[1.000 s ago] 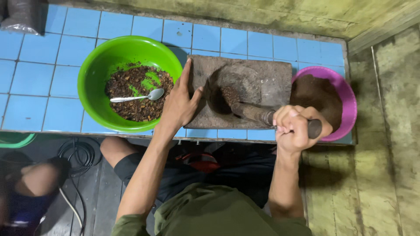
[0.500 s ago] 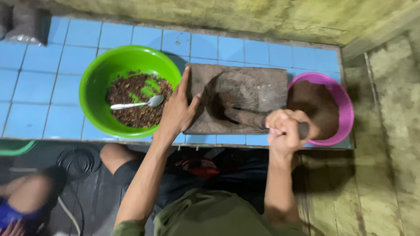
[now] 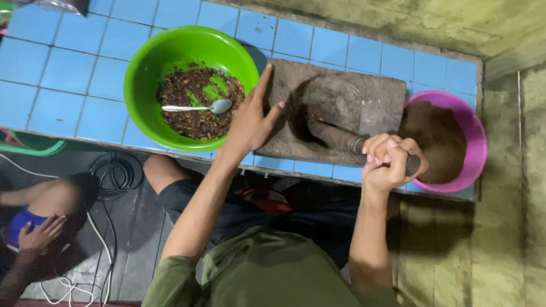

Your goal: The person uses a pestle to grind dark brown material in a stone mortar. They repeatedly scoop material from a green bowl into the mortar, grind it, and transfer the ground material into a pink bowl.

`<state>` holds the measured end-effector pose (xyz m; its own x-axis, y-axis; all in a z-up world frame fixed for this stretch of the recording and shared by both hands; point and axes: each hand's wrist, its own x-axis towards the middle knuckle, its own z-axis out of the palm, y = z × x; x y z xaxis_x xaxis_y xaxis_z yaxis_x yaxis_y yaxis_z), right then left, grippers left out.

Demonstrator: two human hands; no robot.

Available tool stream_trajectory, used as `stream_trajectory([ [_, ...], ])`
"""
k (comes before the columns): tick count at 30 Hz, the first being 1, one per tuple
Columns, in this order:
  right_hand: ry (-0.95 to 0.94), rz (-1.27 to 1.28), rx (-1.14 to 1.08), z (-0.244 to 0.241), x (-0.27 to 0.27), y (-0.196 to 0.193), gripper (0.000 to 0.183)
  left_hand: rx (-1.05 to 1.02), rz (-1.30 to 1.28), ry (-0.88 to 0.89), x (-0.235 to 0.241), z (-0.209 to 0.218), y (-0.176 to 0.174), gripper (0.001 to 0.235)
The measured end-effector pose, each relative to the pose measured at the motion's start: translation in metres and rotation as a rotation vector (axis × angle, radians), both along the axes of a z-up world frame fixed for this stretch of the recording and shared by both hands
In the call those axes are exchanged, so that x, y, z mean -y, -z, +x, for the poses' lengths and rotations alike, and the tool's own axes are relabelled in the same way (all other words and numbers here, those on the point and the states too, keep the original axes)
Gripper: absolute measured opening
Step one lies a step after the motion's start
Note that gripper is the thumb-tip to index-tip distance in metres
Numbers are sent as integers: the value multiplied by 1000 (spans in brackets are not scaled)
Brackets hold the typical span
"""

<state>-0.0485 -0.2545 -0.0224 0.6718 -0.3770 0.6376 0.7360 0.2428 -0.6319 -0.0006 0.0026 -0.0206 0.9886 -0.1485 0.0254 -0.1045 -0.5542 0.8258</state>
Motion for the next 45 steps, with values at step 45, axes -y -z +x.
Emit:
stream_trajectory([
  [45, 278, 542, -208, -26, 75, -29, 31, 285, 1114, -79, -188, 43, 172, 23],
])
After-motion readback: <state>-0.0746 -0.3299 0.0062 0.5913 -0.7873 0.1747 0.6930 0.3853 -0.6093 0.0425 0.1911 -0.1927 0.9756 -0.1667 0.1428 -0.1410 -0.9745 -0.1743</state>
